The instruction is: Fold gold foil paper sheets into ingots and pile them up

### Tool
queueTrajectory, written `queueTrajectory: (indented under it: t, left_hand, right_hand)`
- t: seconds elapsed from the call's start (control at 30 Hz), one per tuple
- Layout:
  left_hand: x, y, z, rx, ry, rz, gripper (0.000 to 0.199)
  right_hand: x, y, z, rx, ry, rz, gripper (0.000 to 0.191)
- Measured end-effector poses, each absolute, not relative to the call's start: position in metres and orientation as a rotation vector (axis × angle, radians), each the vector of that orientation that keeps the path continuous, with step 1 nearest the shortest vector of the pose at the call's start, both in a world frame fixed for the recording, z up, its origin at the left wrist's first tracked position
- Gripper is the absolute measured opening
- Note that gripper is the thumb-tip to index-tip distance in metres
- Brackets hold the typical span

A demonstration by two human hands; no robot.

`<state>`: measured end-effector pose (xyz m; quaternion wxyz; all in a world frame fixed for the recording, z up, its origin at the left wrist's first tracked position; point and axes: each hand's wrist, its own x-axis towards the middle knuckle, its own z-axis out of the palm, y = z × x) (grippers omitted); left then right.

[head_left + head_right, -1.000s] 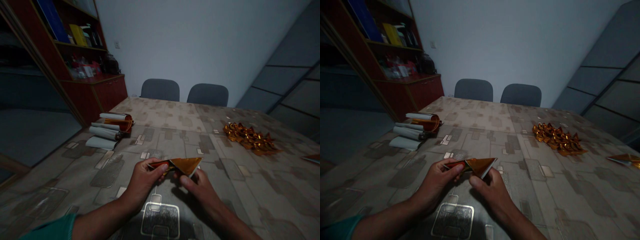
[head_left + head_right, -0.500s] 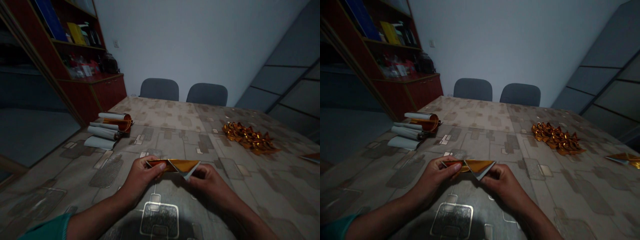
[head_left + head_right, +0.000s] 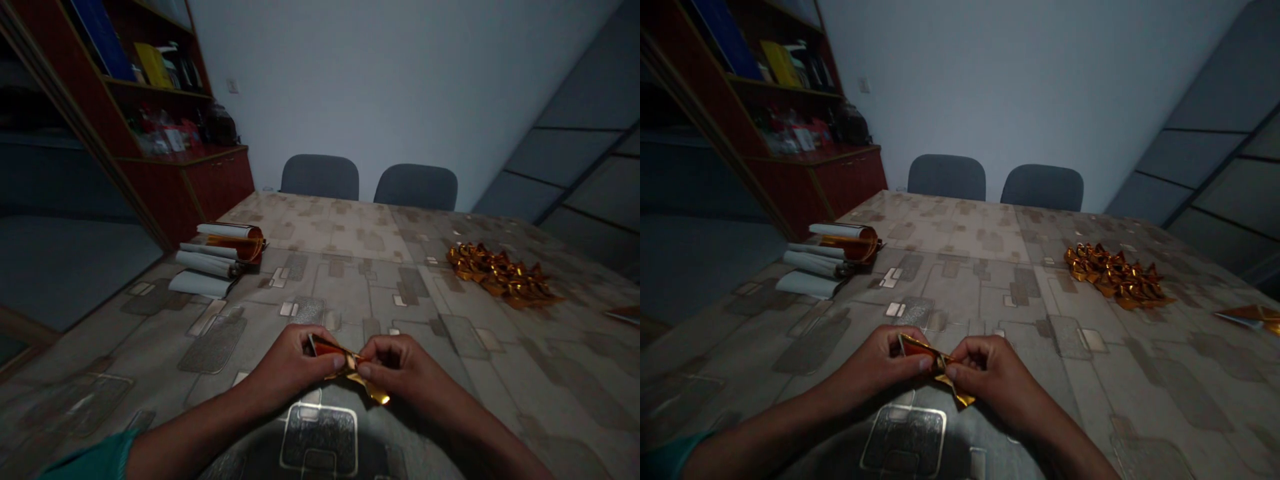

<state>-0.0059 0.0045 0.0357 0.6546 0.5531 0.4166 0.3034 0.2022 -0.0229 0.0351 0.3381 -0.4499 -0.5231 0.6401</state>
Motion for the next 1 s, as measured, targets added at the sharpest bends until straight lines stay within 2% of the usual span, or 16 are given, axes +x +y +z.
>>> queueTrajectory:
  t: [0.23,0.57,1.0]
  left_hand:
    - [-0.002,0.001,0.025,1.025,0.781,0.78,0.039]
    - [-0.001,-0.001,0.027,1.121,0.93,0.854,0.032]
    - [0.002,-0.003,0.019,1.097,0.99,0.886,0.037]
  right_hand:
    - [0.192,-0.023,0.028,-1.101,-1.22,1.611,0.035]
    - [0.192,-0.022,0.028,-1.163,-1.223,1.539,0.038]
    - [0.191,-0.018,0.025,-1.122,-1.259,1.512,0.034]
